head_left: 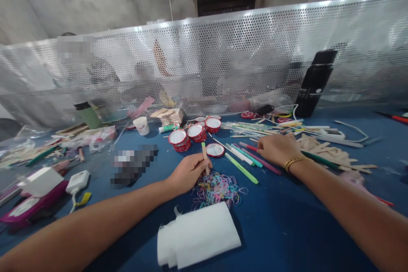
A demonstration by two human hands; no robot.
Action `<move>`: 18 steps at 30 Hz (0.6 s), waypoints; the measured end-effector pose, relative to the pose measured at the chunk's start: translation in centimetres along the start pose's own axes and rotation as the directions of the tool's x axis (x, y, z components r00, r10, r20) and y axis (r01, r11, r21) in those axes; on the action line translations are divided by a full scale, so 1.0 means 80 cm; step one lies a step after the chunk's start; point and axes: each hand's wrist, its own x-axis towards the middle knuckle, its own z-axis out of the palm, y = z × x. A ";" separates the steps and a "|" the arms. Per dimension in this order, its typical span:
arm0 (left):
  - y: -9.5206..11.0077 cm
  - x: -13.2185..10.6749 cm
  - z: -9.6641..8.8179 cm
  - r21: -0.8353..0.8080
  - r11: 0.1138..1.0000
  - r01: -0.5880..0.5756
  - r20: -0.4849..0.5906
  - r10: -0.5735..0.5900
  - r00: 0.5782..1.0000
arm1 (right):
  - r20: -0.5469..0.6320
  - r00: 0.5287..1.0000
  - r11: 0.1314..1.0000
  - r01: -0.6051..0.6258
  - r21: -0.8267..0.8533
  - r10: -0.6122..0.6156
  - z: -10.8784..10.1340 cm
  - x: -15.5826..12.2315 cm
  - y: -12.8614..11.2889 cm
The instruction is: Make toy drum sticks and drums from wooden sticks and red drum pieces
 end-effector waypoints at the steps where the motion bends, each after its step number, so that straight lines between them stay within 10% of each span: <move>1: 0.000 0.000 0.000 -0.005 1.000 0.001 0.001 -0.001 1.000 | 0.003 1.000 1.000 0.002 0.008 -0.002 0.000 0.000 0.000; 18: 0.000 0.001 0.000 0.016 1.000 -0.002 0.005 0.002 1.000 | 0.040 0.999 0.998 -0.037 0.051 0.035 -0.002 0.000 0.000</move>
